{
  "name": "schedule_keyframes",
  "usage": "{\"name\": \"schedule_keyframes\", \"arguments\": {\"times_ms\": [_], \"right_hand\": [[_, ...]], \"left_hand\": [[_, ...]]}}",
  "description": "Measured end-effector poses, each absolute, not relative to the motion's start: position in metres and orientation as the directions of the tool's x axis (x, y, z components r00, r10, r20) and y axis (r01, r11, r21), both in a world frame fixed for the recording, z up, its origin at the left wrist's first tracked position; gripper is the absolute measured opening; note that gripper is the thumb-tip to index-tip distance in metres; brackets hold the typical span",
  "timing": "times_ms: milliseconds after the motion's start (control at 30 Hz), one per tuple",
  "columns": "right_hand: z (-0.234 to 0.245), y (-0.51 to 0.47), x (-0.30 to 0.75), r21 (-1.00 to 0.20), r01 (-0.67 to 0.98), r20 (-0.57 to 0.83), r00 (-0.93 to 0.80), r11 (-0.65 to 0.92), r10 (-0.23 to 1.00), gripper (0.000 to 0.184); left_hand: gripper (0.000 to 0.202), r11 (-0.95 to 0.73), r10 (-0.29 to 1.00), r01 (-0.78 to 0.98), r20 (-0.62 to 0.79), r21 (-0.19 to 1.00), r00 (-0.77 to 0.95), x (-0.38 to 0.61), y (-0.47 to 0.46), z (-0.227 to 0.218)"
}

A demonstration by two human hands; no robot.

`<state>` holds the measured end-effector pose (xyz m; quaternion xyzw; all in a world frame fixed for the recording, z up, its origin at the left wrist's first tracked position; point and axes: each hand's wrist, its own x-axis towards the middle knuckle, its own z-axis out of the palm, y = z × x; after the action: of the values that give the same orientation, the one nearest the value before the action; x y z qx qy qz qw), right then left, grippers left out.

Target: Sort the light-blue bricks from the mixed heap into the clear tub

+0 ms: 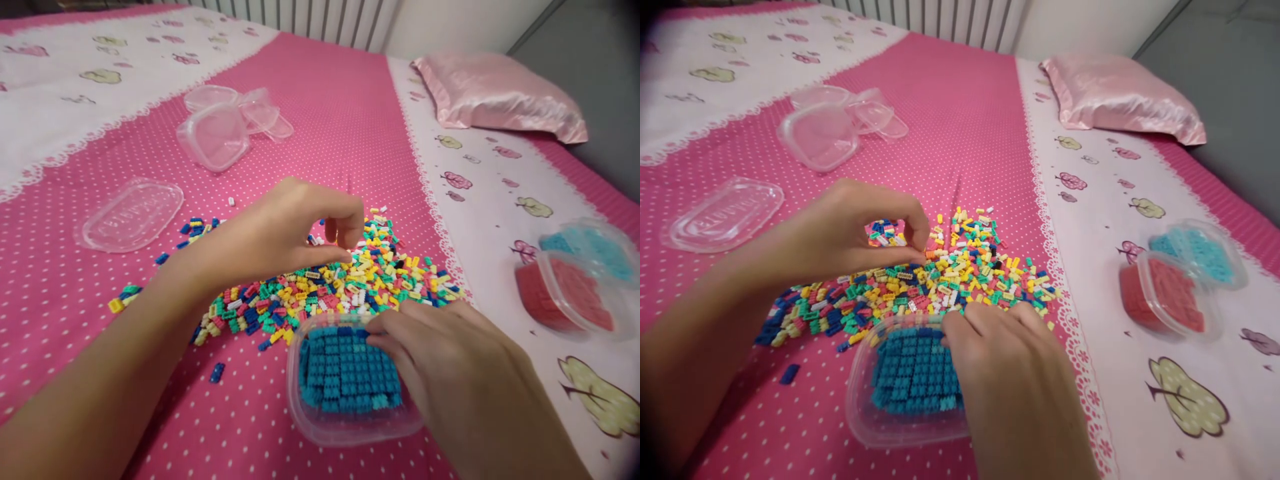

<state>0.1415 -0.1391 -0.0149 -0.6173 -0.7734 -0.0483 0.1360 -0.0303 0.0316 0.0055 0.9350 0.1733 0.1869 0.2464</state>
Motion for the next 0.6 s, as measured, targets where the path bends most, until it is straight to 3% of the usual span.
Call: {"name": "schedule_keyframes", "arguments": {"times_ms": [333,600], "right_hand": [[-0.0165,-0.1341,0.1381,-0.062,0.966,0.296,-0.222,0.251,0.929,0.021],[-0.0172,-0.1360,0.1376,-0.058,0.963,0.301,-0.235,0.264,0.924,0.024]], "left_hand": [[0.003,-0.774,0.417,0.211,0.231,0.596,0.879,-0.0301,0.0281,0.0069],[0.010,-0.789,0.437,0.265,0.202,0.555,0.877,-0.0327,0.0304,0.0072]]}}
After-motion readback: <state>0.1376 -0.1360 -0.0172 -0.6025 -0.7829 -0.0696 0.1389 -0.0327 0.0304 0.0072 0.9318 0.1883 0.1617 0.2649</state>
